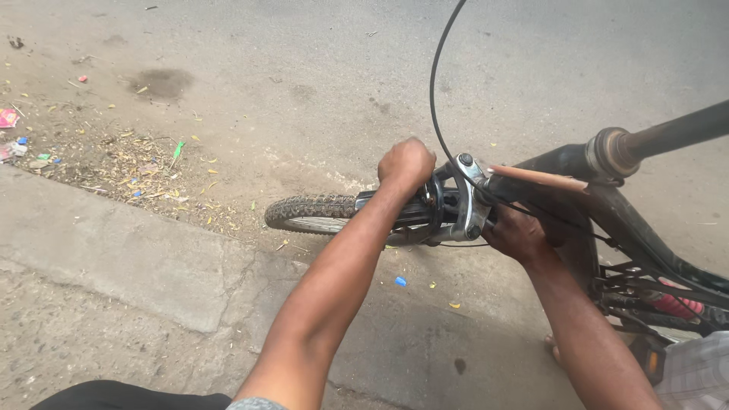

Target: The person uses a wrench to tighten bolts on the front fork of a bicycle. They repeatedly adjust the tool and apply force to secure the components near the wheel axle.

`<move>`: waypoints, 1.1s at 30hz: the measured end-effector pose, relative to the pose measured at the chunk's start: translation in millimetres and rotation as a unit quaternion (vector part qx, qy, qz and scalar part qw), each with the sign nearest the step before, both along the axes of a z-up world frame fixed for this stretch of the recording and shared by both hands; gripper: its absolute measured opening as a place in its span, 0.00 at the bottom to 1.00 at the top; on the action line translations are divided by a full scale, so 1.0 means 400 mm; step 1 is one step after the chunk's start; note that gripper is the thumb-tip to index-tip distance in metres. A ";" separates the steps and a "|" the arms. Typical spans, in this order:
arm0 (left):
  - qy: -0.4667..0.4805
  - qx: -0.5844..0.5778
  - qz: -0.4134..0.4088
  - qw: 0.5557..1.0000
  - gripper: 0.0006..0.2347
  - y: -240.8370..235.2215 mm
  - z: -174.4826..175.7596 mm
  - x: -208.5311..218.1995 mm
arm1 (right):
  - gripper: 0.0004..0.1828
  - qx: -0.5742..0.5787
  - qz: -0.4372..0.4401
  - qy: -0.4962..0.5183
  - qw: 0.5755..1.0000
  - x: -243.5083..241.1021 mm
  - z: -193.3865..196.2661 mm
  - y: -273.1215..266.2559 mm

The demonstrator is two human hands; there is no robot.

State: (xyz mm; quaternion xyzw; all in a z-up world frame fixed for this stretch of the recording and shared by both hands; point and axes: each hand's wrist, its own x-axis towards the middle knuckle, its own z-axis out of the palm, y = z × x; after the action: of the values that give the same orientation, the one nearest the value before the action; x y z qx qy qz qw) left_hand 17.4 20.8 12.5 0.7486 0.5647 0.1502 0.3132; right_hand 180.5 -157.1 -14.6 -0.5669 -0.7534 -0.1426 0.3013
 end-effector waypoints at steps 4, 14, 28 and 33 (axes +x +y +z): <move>-0.063 0.050 0.004 0.997 0.14 -0.045 -0.037 -0.020 | 0.23 0.007 -0.042 -0.035 0.999 -0.003 -0.020 -0.016; -0.214 0.153 0.018 0.965 0.09 -0.105 -0.054 -0.038 | 0.34 -0.029 -0.083 -0.004 0.996 0.012 -0.088 -0.058; -0.118 0.141 0.059 0.981 0.17 -0.106 -0.052 -0.036 | 0.24 -0.355 -0.199 0.279 0.870 -0.024 -0.055 -0.106; -0.086 0.128 0.070 0.986 0.18 -0.119 -0.048 -0.031 | 0.24 -0.426 -0.172 0.290 0.840 -0.025 -0.048 -0.130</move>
State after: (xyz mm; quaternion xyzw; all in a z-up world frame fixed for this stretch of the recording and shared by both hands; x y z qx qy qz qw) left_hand 5.1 -26.8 -6.6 0.7255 0.5628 0.3067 0.2507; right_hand 170.5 -209.0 -33.8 -0.7752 -0.5086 0.3136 0.2052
